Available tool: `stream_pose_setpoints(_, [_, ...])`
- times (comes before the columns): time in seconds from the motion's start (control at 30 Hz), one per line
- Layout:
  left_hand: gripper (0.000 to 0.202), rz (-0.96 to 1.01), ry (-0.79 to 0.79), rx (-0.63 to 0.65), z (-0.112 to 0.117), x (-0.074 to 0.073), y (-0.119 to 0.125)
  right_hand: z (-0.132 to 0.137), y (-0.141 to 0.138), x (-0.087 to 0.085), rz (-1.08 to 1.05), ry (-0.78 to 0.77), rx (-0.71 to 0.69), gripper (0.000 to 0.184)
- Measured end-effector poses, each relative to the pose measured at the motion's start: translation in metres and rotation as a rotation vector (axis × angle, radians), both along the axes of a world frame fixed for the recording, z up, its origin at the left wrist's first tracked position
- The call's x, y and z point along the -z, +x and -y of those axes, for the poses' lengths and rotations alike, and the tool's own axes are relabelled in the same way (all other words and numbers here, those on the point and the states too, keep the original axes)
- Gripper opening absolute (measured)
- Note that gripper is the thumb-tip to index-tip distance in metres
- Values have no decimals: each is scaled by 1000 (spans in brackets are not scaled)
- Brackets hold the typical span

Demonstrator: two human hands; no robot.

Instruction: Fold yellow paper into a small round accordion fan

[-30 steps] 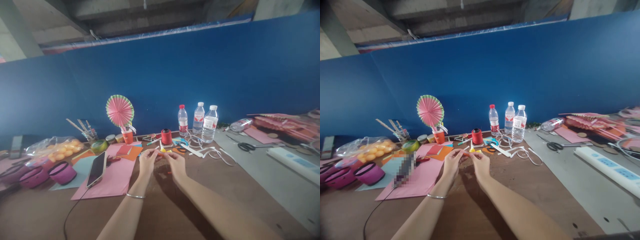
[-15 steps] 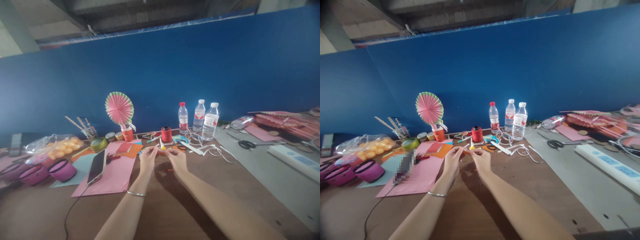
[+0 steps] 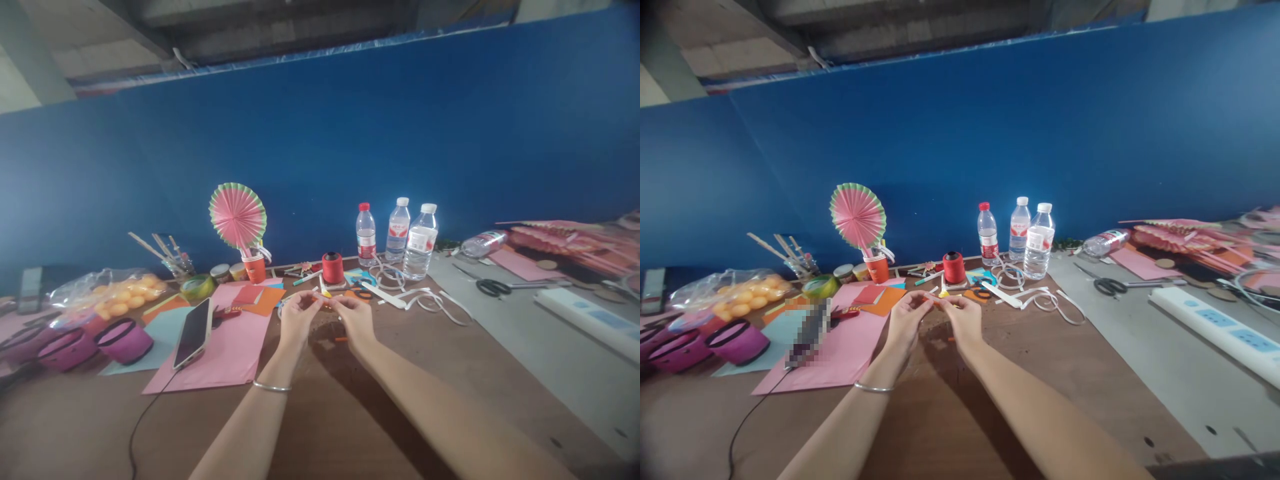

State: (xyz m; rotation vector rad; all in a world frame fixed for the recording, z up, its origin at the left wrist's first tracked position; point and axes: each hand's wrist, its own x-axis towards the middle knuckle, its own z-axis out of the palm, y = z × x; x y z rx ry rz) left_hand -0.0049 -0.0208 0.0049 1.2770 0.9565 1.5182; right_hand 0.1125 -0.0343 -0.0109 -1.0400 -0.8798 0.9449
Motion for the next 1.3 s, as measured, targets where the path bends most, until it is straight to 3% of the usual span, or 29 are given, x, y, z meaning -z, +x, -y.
stream_pose_setpoints(0.27, [22,114,-55,74,5,-5,2,2,-1,-3,32,4,26,21])
stream_pose_setpoints(0.73, [19,65,-5,-13,4,-4,3,5,1,-8,108,17,36,21])
stream_pose_setpoints(0.9, [18,-181,104,-69,5,-8,2,4,-1,-8,-82,-17,-31,21])
stream_pose_setpoints(1.1, [15,-579,341,-322,10,-7,-5,12,-10,-10,-163,32,-113,13])
stream_pose_setpoints(1.3, [23,-846,491,-337,7,-5,-9,16,-14,-10,-189,47,-85,13])
